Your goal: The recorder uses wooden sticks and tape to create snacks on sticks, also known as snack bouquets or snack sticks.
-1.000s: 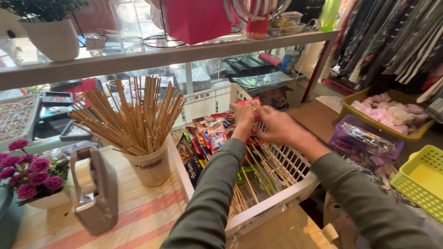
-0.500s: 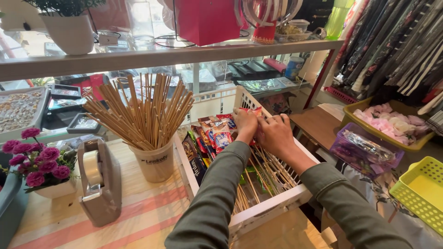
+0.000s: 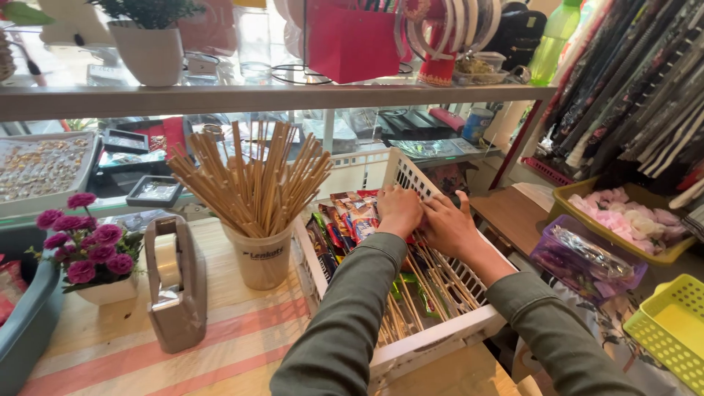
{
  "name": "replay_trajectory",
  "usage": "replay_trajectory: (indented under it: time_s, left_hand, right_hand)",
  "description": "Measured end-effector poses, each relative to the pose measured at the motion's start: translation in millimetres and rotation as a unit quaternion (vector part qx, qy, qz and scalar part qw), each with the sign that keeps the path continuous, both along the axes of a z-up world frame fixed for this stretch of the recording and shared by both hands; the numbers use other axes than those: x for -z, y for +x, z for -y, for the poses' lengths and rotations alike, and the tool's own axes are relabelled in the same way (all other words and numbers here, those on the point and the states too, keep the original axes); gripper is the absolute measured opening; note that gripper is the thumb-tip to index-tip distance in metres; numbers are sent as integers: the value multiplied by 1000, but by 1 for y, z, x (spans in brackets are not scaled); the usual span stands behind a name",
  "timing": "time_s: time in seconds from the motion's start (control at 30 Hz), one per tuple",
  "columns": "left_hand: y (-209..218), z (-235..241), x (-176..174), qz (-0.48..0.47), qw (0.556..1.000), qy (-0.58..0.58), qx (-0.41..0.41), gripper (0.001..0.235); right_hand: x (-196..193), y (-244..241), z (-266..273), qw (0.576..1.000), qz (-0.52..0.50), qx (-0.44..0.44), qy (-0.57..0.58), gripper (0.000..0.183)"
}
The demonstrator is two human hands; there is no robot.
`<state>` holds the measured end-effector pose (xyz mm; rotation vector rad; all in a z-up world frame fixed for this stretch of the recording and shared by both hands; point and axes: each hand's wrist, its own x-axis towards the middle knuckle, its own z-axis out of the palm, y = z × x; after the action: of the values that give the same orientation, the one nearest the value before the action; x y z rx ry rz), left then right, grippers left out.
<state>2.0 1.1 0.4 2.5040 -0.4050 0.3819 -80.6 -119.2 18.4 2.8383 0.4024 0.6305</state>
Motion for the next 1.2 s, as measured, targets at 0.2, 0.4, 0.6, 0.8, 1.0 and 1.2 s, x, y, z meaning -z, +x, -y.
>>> replay_trajectory:
  time_s: [0.2,0.4,0.6,0.8,1.0,1.2]
  left_hand:
    - [-3,-13,-2,70,997,17,31,41]
    - [-60,-57,-38,151,960,-206,111,40]
    - [-162,-145,-68,194,905,-330,184,25]
    - [-259,-287,-56,249,897,-285,229,8]
    - [-269,-389,29,331,858,-380,103,11]
    - [-254,-438,104,224,859,-442,-129,13]
  right_hand:
    - [9,10,8,992,111,-49,-42,74]
    - [21,17,19,988,43,-24,-148,51]
    - [-4,-2,-2,962,-10,-5,-272,52]
    - [-41,-31,-53,973,197,-115,-46,36]
    - [-95,-169,-245,874,190,-329,303,32]
    - [-74,-176,-397,803,262,-532,61,11]
